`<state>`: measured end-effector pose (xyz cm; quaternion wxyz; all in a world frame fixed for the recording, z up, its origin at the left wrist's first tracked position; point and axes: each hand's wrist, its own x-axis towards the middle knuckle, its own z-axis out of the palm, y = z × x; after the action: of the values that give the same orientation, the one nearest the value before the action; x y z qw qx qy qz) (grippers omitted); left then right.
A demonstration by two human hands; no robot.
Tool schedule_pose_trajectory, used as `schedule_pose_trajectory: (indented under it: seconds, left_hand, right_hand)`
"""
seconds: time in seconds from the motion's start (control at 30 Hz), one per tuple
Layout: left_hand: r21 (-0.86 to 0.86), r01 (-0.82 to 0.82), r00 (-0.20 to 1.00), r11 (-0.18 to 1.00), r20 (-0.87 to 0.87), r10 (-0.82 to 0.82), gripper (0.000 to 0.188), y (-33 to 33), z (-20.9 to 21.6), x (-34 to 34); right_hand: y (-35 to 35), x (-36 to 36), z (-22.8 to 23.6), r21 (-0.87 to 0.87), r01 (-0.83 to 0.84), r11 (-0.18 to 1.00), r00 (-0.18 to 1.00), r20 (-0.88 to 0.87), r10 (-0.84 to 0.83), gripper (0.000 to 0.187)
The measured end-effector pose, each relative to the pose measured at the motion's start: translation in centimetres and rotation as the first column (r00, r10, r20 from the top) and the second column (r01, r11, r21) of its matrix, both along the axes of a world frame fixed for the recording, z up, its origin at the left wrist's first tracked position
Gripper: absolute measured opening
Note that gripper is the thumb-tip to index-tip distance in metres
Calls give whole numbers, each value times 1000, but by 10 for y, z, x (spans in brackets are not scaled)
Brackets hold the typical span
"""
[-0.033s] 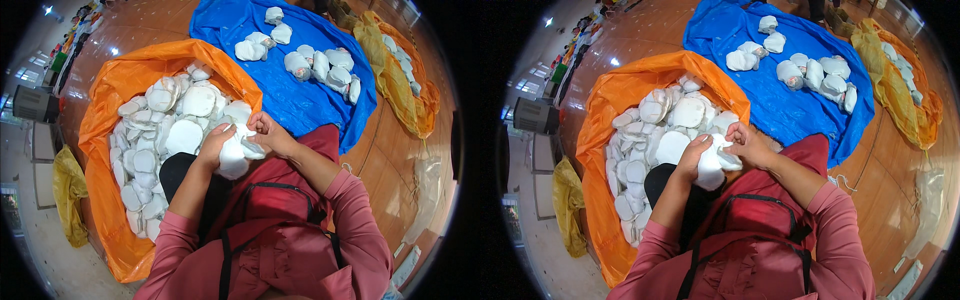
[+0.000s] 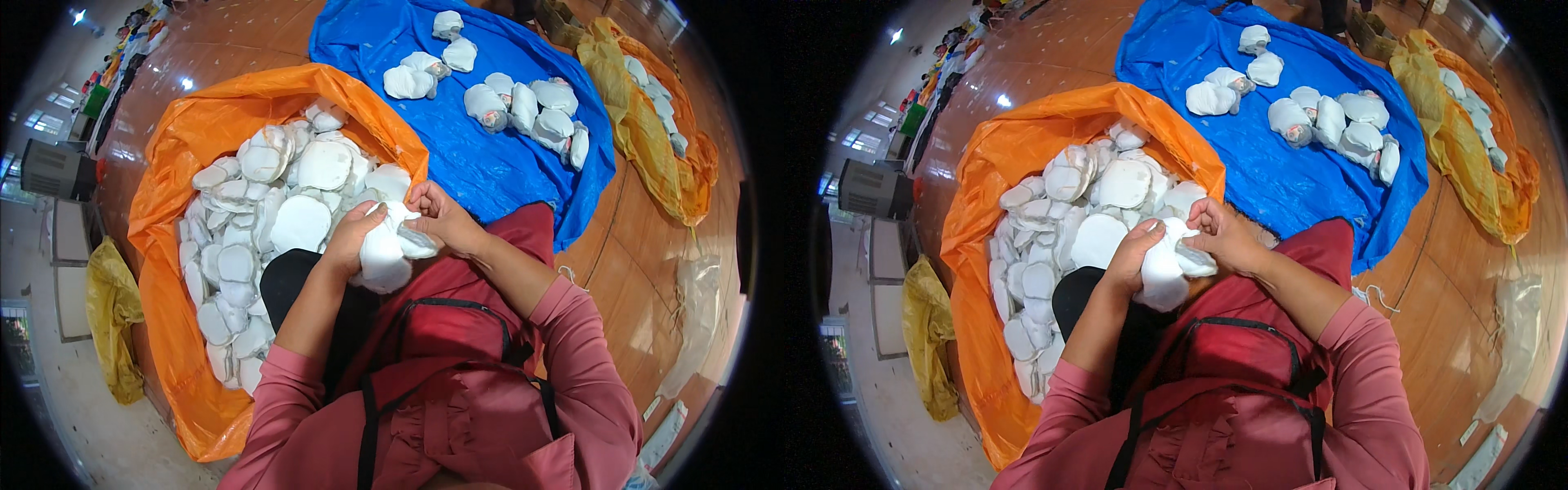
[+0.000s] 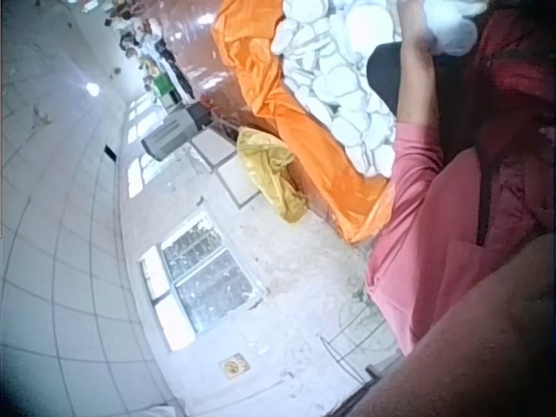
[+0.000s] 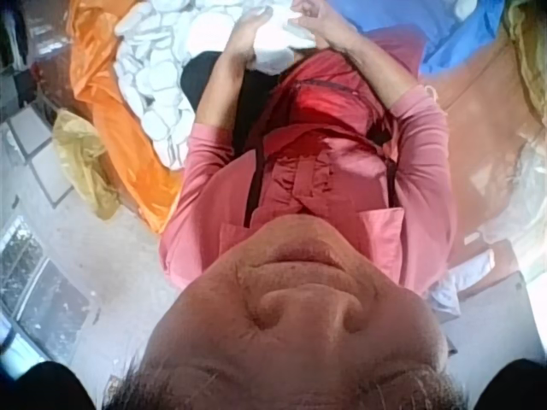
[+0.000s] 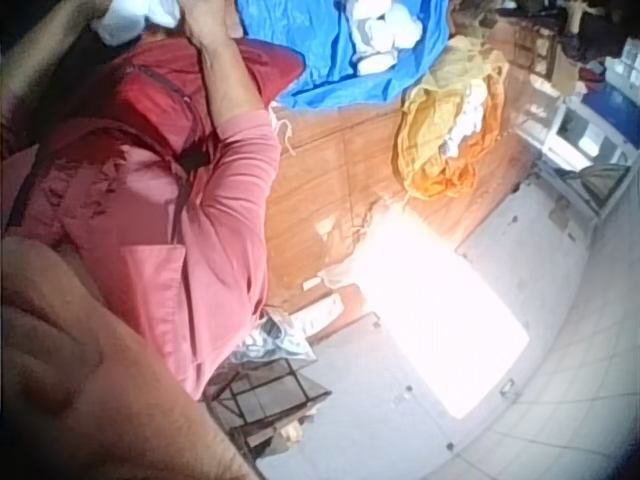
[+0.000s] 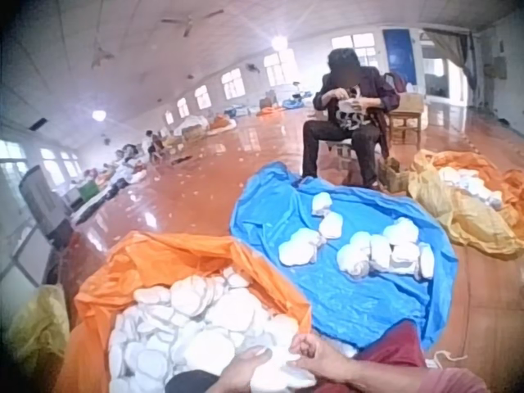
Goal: The person sits on the floor and repeatedly stuffs white material into white mask-like objects, then places the finished items onto a blue tarp. The person handles the objects one at a time throughout the clip.
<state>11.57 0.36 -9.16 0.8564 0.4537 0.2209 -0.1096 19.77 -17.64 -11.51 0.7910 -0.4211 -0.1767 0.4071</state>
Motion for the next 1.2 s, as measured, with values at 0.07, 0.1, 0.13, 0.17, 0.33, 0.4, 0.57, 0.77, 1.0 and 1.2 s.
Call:
schedule_pose_trajectory:
  seconds: [0.07, 0.1, 0.13, 0.17, 0.33, 0.4, 0.57, 0.77, 1.0, 1.2]
  left_hand:
    - [22, 34, 999, 999, -16, -34, 35, 0, 0, 0]
    - [34, 51, 998, 998, -24, -50, 35, -1, 0, 0]
    - [47, 53, 998, 997, -27, -52, 34, -2, 2, 0]
    - [60, 59, 998, 996, -29, -57, 33, -4, 5, 0]
    - [171, 65, 998, 983, 0, -66, 29, -6, 6, 0]
    - [206, 71, 997, 976, -22, -68, 29, -8, 8, -1]
    - [376, 83, 996, 923, 10, -93, 24, -15, 12, -3]
    - [652, 65, 971, 755, 135, -200, 20, -14, 0, -6]
    - [267, -2, 1000, 964, 23, -4, 18, 0, -3, -3]
    - [-106, -152, 985, 983, -96, 142, 28, 8, -9, -2]
  right_hand:
    - [0, 1, 3, -28, 4, 1000, 1000, 0, -4, 35]
    - [-1, 2, 8, -48, -3, 999, 1000, 0, 3, 34]
    - [-2, 2, 10, -69, -10, 998, 1000, 0, 10, 33]
    - [-2, 2, 7, -76, 10, 997, 1000, 22, -8, 32]
    - [3, 1, -1, -109, 125, 986, 984, 143, -109, 28]
    - [4, -5, 1, -111, 192, 975, 963, 215, -166, 26]
    - [4, -1, -12, -232, 253, 939, 929, 329, -169, 25]
    - [8, 4, -28, -326, 225, 918, 965, 203, -165, 26]
    - [6, 0, -10, -198, 134, 971, 988, -48, -146, 23]
    - [-9, 5, 11, 106, -65, 992, 957, -274, 92, 46]
